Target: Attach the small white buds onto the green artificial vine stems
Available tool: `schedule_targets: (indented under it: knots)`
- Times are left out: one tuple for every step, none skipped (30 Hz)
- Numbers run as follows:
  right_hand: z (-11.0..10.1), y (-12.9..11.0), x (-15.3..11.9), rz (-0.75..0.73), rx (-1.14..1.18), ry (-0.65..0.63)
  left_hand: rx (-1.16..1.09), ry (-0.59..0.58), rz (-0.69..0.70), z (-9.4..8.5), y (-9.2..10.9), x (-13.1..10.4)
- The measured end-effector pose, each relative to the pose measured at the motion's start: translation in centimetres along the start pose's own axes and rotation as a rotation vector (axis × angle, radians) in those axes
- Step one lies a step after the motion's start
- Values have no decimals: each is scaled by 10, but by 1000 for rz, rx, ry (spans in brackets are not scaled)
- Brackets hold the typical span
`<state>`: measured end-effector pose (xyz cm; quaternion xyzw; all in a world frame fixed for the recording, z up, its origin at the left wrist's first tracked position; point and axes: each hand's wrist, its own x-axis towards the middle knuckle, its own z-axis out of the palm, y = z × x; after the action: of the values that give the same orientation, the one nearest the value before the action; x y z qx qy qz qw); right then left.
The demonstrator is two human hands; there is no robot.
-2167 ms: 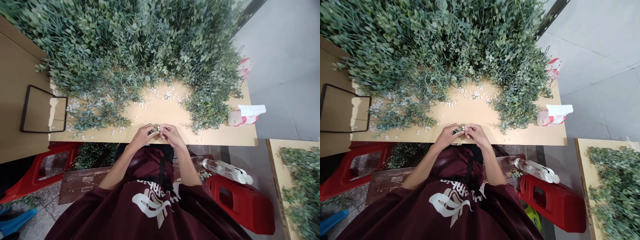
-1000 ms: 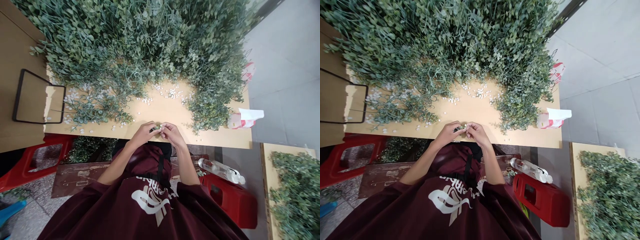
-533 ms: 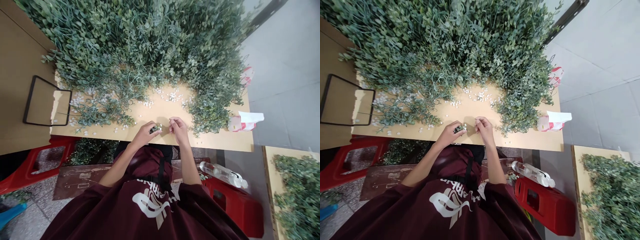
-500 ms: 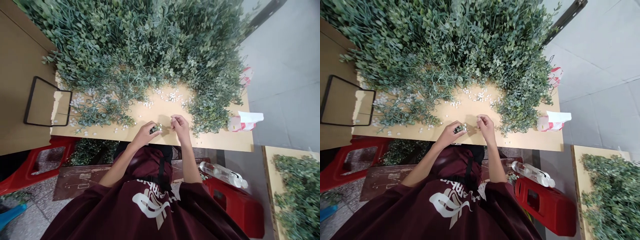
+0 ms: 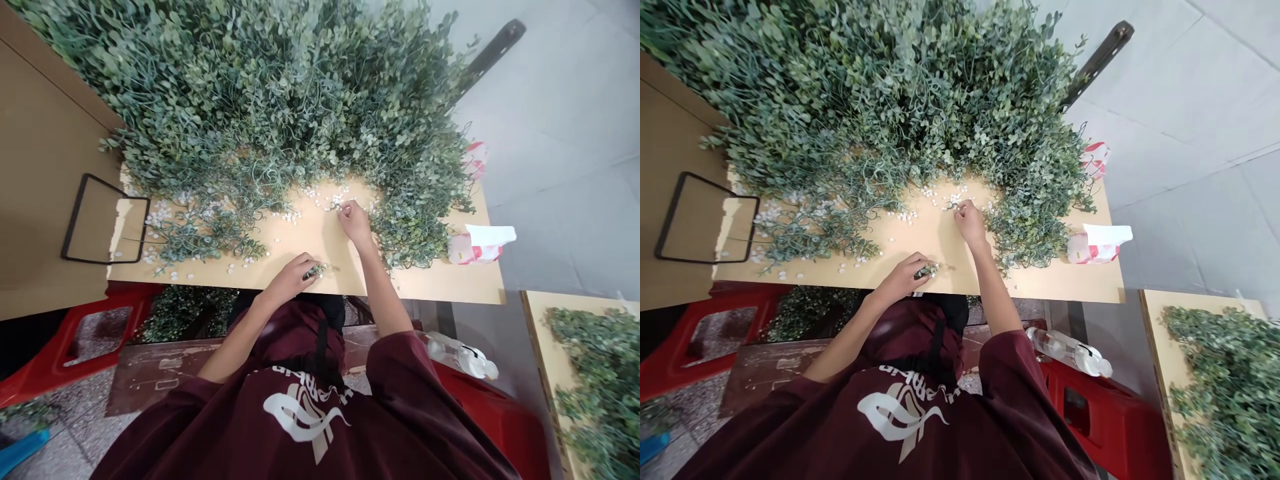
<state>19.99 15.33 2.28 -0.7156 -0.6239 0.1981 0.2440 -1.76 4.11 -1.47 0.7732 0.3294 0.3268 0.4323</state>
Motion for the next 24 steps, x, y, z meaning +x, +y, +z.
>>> schedule_targets:
  knots:
    - [0,-1,1,9,-7,0,10,4,5,1,0,0]
    - [0,-3,3,14,-11,-3,25,10,7,1,0,-1]
    - [-1,-4,4,15,-15,-6,44,16,7,1,1,-1]
    - [-2,-6,4,15,-18,-6,65,22,5,2,1,-1]
    - [-4,-7,4,14,-19,-4,84,28,4,2,1,-1]
    - [-5,-7,3,13,-12,-2,100,34,4,2,2,-1]
    - [-6,-8,2,13,11,0,110,39,5,3,2,-1]
    - [-7,-7,-1,20,59,-3,117,42,6,3,2,-1]
    - [-7,-6,-5,33,136,-16,120,42,5,3,2,-1]
    - [-7,-5,-11,49,238,-42,119,41,2,3,2,-1]
    - [-7,-3,-18,65,356,-77,117,37,-1,3,2,-1]
    - [-7,-1,-27,77,477,-119,113,32,-6,3,2,-1]
    - [-7,1,-37,83,590,-161,109,27,-11,2,2,-1]
    - [-7,3,-48,81,685,-194,104,23,-15,2,2,-1]
    - [-6,5,-59,81,762,-225,98,20,-18,1,3,0]
    - [-6,6,-71,88,825,-250,89,18,-23,0,4,0]
    - [-5,7,-82,98,880,-273,76,18,-30,-2,5,0]
    - [-4,8,-93,111,932,-295,59,22,-40,-3,7,0]
    - [-3,8,-103,129,986,-313,38,28,-58,-5,8,0]
    - [-2,7,-112,147,1041,-330,17,40,-85,-7,10,0]
    - [0,6,-119,167,1094,-345,1,54,-118,-8,11,0]
    - [1,5,-126,187,1144,-357,-11,67,-150,-9,12,0]
    - [3,3,-131,204,1187,-367,-22,76,-173,-10,12,0]
    - [5,1,-134,218,1222,-374,-32,80,-183,-11,12,0]
